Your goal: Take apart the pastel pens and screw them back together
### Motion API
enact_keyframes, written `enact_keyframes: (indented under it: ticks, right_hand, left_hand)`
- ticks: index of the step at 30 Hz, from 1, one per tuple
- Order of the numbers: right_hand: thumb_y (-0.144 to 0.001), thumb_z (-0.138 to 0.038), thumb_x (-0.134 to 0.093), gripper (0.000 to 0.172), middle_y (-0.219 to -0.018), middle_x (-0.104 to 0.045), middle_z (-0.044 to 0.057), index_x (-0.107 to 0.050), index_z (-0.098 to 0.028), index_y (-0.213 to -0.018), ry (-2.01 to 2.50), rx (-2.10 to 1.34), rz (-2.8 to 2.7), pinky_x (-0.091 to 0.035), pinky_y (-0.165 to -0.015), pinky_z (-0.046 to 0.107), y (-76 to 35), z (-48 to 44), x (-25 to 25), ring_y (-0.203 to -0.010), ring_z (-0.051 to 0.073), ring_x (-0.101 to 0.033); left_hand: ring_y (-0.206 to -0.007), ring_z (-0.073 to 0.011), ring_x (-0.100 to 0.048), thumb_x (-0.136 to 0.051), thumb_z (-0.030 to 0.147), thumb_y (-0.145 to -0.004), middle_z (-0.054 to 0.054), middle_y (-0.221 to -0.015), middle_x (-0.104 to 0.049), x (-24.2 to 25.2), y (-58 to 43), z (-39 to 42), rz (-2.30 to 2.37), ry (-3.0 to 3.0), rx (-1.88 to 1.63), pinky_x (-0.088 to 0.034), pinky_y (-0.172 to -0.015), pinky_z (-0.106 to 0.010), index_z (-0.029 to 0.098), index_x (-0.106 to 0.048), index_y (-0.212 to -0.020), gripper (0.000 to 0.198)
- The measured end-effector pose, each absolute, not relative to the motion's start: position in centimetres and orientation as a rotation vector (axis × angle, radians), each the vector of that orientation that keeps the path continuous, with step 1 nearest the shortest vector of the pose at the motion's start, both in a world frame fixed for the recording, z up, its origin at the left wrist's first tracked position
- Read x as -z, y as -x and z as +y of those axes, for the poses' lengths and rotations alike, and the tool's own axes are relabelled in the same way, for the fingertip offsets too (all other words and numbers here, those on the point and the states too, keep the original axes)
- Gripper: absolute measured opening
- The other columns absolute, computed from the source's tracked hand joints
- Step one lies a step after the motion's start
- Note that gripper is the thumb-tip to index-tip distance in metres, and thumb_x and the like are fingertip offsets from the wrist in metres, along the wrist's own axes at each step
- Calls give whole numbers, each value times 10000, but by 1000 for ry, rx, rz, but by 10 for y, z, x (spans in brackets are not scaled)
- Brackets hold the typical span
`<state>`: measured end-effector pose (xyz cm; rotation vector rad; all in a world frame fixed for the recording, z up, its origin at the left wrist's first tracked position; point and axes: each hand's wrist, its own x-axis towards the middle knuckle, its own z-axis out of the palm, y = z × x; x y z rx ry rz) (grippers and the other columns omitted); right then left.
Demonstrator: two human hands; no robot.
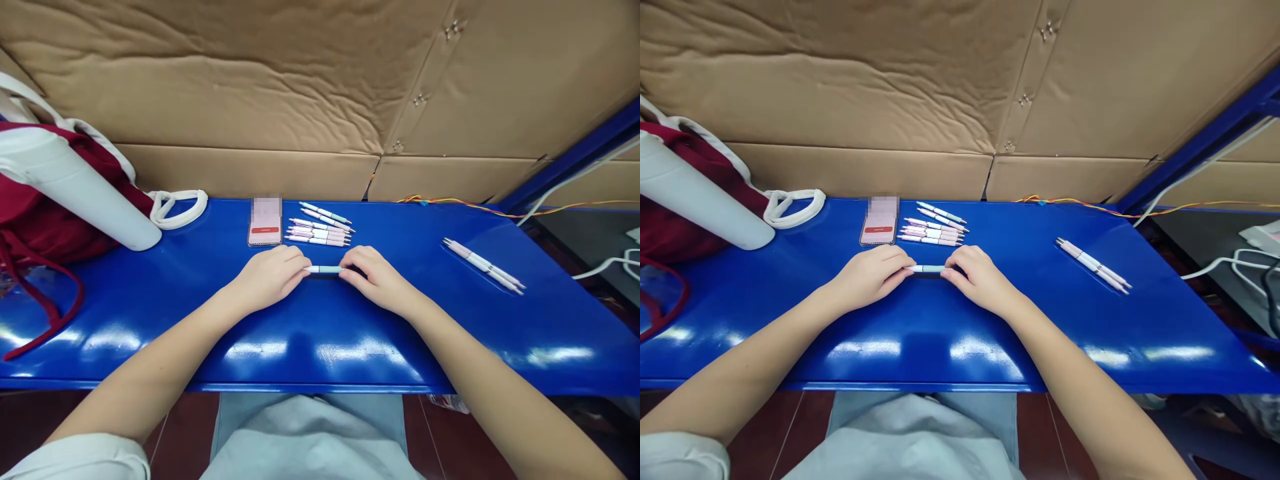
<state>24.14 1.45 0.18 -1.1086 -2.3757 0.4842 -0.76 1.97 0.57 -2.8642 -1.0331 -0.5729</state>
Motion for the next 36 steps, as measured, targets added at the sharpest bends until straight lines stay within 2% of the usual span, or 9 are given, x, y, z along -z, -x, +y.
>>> enact_keyframes:
  ticks: [3, 12, 16, 19, 23, 26, 29, 32, 36]
  right_hand:
    - [-912, -341, -468, 159, -923, -581, 77, -548, -204, -897, 1111, -461, -2381, -398, -808, 370, -243, 15, -1, -871, 215, -495]
    - [-957, -339, -340, 338, -801, -555, 75, -591, -181, -796, 1168, -459, -2459, -391, -784, 347, -242, 17, 4, -805, 201, -479]
    - [-930, -411, -403, 321, -867, -590, 64, -648, -213, -867, 1261, -445, -2438, -386, -823, 345, -253, 22, -5, -863, 202, -506]
    - [-876, -467, -481, 312, -845, -606, 60, -657, -213, -916, 1523, -245, -2253, -397, -793, 335, -286, 34, -13, -834, 204, -532]
    - [-852, -413, -496, 275, -847, -605, 85, -652, -197, -920, 2191, 120, -1629, -395, -743, 351, -348, 48, -17, -857, 241, -550]
    - [-809, -473, -536, 326, -1006, -598, 140, -644, -202, -956, 2546, 40, -1408, -384, -761, 408, -381, 50, -15, -958, 305, -543]
    - [-781, -510, -561, 340, -1058, -591, 153, -636, -212, -926, 2683, -53, -1322, -383, -772, 423, -393, 48, -14, -1008, 332, -530]
    - [-768, -510, -573, 321, -1010, -612, 135, -633, -225, -901, 2698, -62, -1329, -389, -764, 422, -393, 48, -14, -990, 320, -538]
    - [-772, -432, -578, 263, -971, -639, 113, -640, -230, -929, 2675, -73, -1430, -378, -796, 443, -390, 51, -11, -997, 317, -551]
  left_hand:
    - [-866, -165, -580, -379, 305, -961, -53, -935, -628, -5, 7, 20, -1037, 2874, 582, -470, -751, -269, 181, -606, -1014, 265]
    - [-835, -169, -581, -391, 294, -954, -52, -928, -630, -2, 0, 17, -1021, 2817, 525, -466, -716, -271, 171, -604, -989, 248]
    - [-805, -171, -578, -405, 305, -948, -49, -905, -629, 2, -5, 24, -1037, 2765, 480, -449, -685, -275, 177, -614, -981, 247]
    - [-810, -190, -573, -410, 293, -942, -58, -874, -627, 5, -10, 38, -1016, 2725, 423, -438, -702, -300, 167, -627, -964, 252]
    - [-837, -206, -571, -432, 280, -926, -72, -890, -621, 5, -21, 58, -1034, 2687, 370, -430, -722, -322, 160, -638, -911, 239]
    - [-840, -218, -563, -466, 290, -907, -80, -900, -613, 5, -28, 68, -1118, 2647, 338, -432, -729, -339, 160, -638, -905, 216]
    - [-855, -223, -554, -501, 306, -890, -89, -955, -601, 5, -29, 70, -1199, 2604, 344, -438, -722, -337, 162, -629, -943, 200]
    - [-884, -230, -545, -523, 310, -877, -101, -1047, -580, 6, -23, 62, -1218, 2575, 405, -446, -723, -338, 168, -610, -1027, 224]
    - [-882, -220, -548, -507, 295, -881, -97, -1006, -589, 8, -13, 41, -1121, 2671, 480, -454, -749, -343, 160, -616, -1009, 215]
